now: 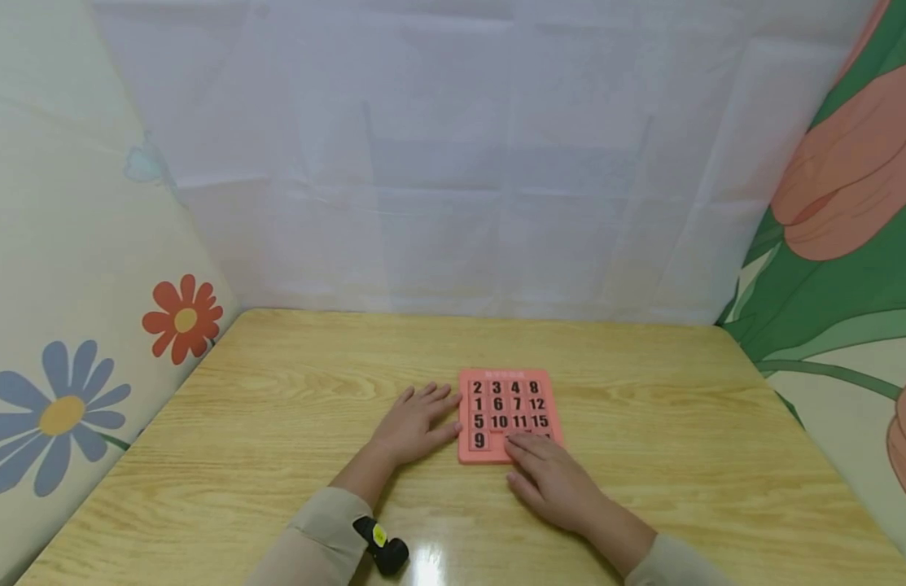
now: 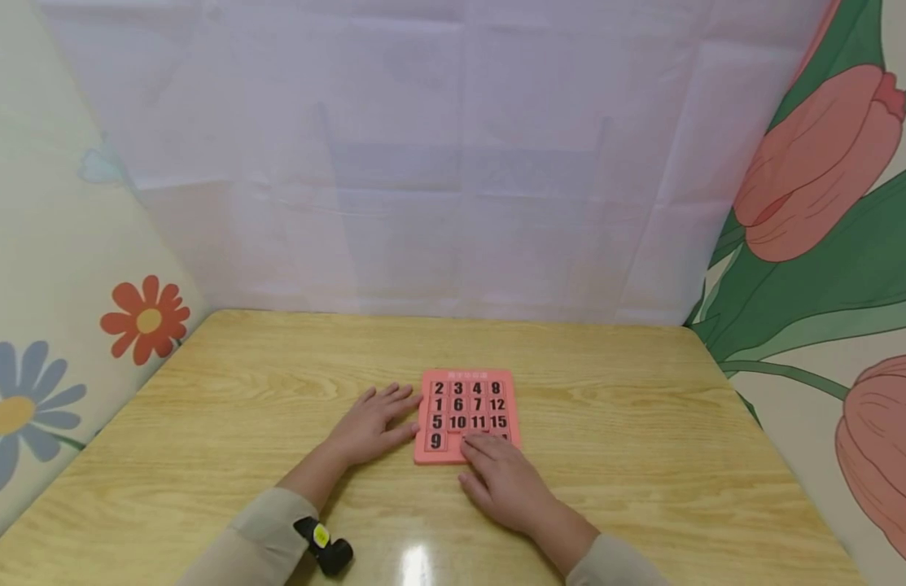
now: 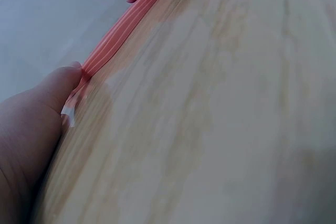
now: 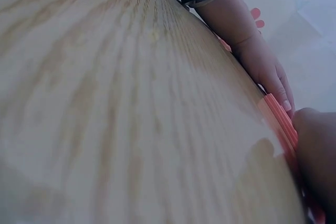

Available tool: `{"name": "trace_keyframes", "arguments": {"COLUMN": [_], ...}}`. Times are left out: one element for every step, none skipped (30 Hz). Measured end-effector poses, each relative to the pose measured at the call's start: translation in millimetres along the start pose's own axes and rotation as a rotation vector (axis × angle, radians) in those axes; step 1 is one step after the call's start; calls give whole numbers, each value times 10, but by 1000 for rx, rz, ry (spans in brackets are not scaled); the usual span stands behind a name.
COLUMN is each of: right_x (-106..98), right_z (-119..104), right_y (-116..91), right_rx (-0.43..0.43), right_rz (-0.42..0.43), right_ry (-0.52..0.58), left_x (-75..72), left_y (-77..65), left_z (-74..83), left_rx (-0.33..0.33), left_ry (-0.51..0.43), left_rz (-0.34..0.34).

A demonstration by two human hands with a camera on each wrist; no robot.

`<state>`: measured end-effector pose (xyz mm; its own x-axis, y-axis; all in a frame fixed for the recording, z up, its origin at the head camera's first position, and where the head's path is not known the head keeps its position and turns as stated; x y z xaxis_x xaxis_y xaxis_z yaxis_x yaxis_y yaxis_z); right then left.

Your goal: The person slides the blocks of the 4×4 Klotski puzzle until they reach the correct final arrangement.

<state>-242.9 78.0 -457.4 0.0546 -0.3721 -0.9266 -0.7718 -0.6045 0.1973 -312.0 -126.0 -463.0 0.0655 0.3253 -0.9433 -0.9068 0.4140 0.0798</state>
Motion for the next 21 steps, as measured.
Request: {"name": "trace_keyframes", "arguments": {"right_x": [6,11,17,23,26,30,33,36,38,39,39,40,42,45,46,50,52,54,57,59,60], "right_z": [-8,-16,-24,-31,-40,-49,-59,-68,-78,-87,-97,-106,-113,-121,-129,-135,-142,-146,-150,-153,-156], "right_y": [7,14,21,29,34,41,45,48,49,51,50,52,52,53,55,60,62,68,71,77,81], "right_rx": [0,0,2,4,6,8,9,9,9,9,8,6,5,4,2,0,-1,-2,0,1,3], "right_rz": [-3,-5,-9,-13,-15,-17,-17,-15,-14,-10,-6,-2,1,3,4,5,5,5,2,1,-2], "right_ry": [2,4,8,10,13,15,17,19,22,21,21,21,20,20,18,17,18,19,23,25,27], "left_x": [2,4,7,10,13,14,17,19,19,19,18,14,14,11,11,11,7,4,2,0,-4], "left_y": [1,1,2,3,4,4,4,5,6,5,4,2,1,-2,-4,-5,-6,-7,-6,-6,-5], "left_z": [-2,-3,-6,-9,-13,-14,-16,-17,-17,-17,-16,-13,-14,-13,-13,-14,-13,-11,-11,-10,-8], "left_rx": [-1,-1,-5,-9,-13,-13,-15,-15,-15,-15,-14,-10,-12,-11,-14,-17,-14,-13,-14,-13,-11], "left_ry": [2,1,5,6,9,8,9,10,12,11,13,11,11,10,11,13,11,11,12,15,14], "left_rz": [2,6,4,3,1,5,2,3,2,2,2,6,2,2,-4,-7,-3,-2,-2,-1,4]}}
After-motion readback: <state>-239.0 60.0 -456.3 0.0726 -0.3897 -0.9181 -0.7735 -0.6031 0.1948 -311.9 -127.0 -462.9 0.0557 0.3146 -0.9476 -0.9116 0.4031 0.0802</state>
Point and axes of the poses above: each hand's wrist, its own y-axis towards the middle knuckle, its own x-axis out of the palm, z = x × y, the point moved 7 cm from there along y, towards the middle knuckle, and after that the axes turned 1 degree about y, right-handed, at the moved point
